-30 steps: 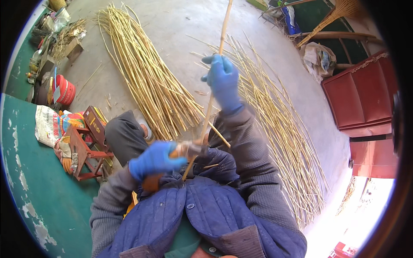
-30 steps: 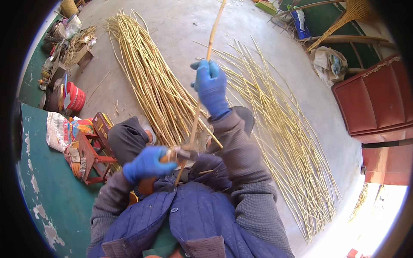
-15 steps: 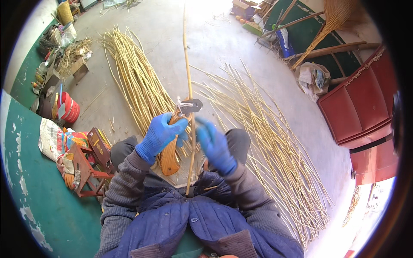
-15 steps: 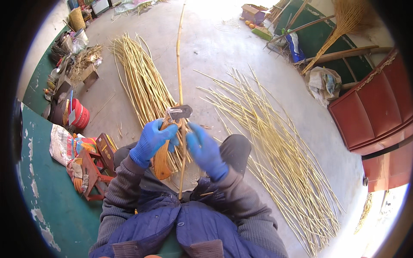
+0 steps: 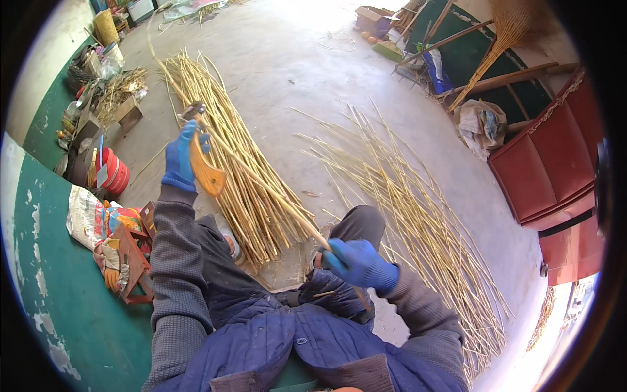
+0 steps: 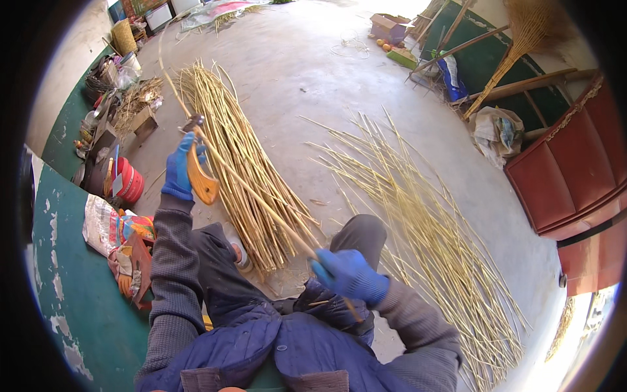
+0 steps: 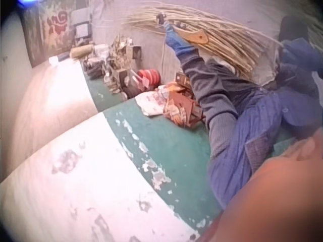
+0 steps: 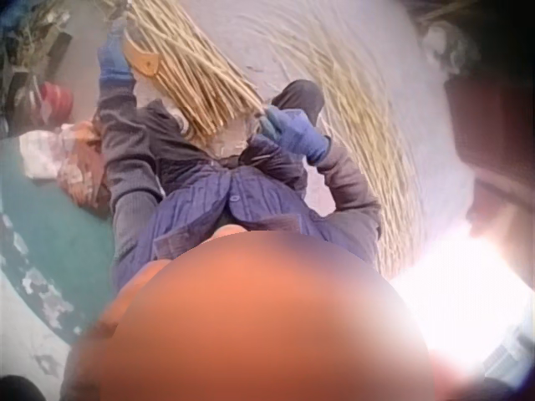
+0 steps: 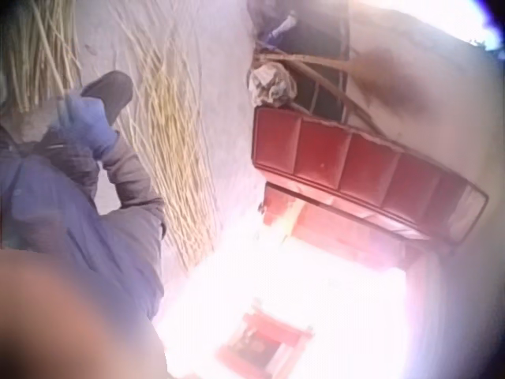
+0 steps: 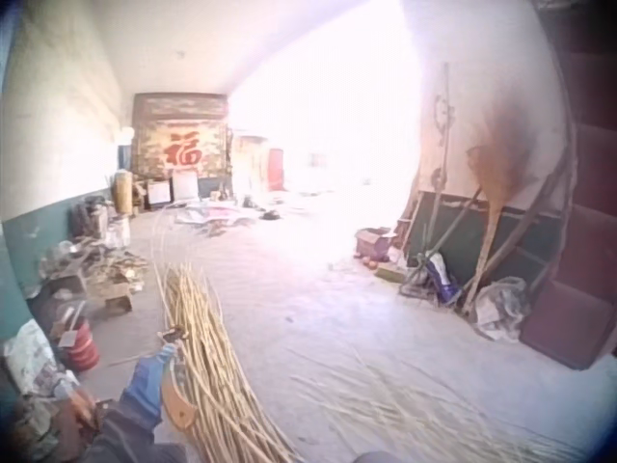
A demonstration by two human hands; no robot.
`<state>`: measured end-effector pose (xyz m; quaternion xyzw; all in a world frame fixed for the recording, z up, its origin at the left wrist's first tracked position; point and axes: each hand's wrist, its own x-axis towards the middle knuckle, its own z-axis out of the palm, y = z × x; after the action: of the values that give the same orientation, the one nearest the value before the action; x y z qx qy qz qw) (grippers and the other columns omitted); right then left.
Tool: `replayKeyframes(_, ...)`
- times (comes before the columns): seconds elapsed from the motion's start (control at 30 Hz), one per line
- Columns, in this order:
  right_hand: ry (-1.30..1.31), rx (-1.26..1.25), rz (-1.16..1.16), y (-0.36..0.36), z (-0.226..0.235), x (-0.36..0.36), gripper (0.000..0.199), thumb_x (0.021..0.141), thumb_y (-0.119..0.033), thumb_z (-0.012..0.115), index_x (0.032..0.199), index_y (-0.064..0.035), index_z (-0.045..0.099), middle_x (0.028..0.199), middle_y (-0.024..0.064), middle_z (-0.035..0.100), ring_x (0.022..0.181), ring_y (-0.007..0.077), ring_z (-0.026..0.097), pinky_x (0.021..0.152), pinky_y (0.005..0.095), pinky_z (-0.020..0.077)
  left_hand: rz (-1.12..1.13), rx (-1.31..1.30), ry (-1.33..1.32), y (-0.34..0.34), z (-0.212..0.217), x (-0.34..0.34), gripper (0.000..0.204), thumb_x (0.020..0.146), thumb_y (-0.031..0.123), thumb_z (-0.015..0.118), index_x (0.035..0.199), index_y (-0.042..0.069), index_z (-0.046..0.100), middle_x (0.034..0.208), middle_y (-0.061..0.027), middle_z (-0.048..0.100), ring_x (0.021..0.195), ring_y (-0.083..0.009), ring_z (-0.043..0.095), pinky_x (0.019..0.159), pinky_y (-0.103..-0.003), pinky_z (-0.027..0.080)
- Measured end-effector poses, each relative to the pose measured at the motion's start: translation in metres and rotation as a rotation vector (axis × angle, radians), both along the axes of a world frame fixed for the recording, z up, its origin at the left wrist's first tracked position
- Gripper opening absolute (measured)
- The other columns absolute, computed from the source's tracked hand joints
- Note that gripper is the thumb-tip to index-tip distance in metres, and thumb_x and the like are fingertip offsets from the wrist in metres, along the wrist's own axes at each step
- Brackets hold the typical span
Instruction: The person sits on the floor and repeatedly peels thin wooden sticks using a handheld peeling tool. They hold each stick with one hand and draw the tool along its length to remove the outer layer, then place the peeled stick aside.
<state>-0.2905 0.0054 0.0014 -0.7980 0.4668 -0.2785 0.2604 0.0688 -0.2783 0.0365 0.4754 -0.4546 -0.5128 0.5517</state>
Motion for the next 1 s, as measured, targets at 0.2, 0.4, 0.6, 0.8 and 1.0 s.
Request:
replayKeyframes(0.2,0.283,0.088,0.015,0.076,0.011,-0.073,0.036,0.091,-0.02,0.069,0.125,-0.0117,0.061,0.064,0.0142,0.061,0.053,0.0367,0.061,0.05,0.0468,0.0488,0.014,0.036,-0.14,0.01,-0.019,0.027,0.057,0.095,0.046,0.069,0.129,0.0,0.064,0.102,-0.0148,0.071,0.081,-0.0181,0.071,0.067,-0.028,0.06)
replayKeyframes(0.4,-0.212,0.337,-0.123,0.011,0.009,-0.028,0.029,0.102,-0.022,0.058,0.129,-0.0114,0.061,0.076,0.0199,0.064,0.068,0.0363,0.067,0.061,0.0443,0.0528,-0.175,0.129,-0.025,0.077,-0.023,-0.066,0.052,0.098,0.04,0.067,0.127,-0.003,0.061,0.096,-0.0149,0.073,0.067,-0.0144,0.067,0.059,-0.025,0.057)
replayKeyframes(0.6,-0.16,0.267,-0.101,-0.048,-0.015,0.019,0.018,0.105,-0.02,0.053,0.111,-0.0057,0.062,0.075,0.0176,0.062,0.065,0.0337,0.065,0.059,0.0418,0.0513,-0.317,0.26,0.005,0.138,-0.034,-0.112,0.052,0.097,0.036,0.067,0.124,-0.007,0.058,0.095,-0.0179,0.073,0.067,-0.0182,0.07,0.057,-0.027,0.06)
replayKeyframes(0.8,0.233,0.186,0.026,0.064,-0.01,-0.025,0.013,0.098,-0.026,0.061,0.102,-0.013,0.061,0.061,0.0162,0.059,0.051,0.0387,0.06,0.049,0.0499,0.048,0.098,0.179,-0.055,0.056,-0.052,-0.001,0.055,0.095,0.047,0.069,0.126,0.001,0.066,0.102,-0.0129,0.07,0.078,-0.0169,0.066,0.063,-0.026,0.055)
replayKeyframes(1.0,-0.01,0.746,0.016,0.093,0.006,-0.066,0.044,0.1,-0.028,0.061,0.142,-0.0184,0.055,0.086,0.015,0.07,0.077,0.0299,0.072,0.073,0.0392,0.0568,0.044,0.065,-0.046,0.051,-0.055,0.035,0.053,0.096,0.045,0.069,0.124,-0.001,0.065,0.096,-0.0102,0.07,0.07,-0.0119,0.064,0.063,-0.024,0.054)
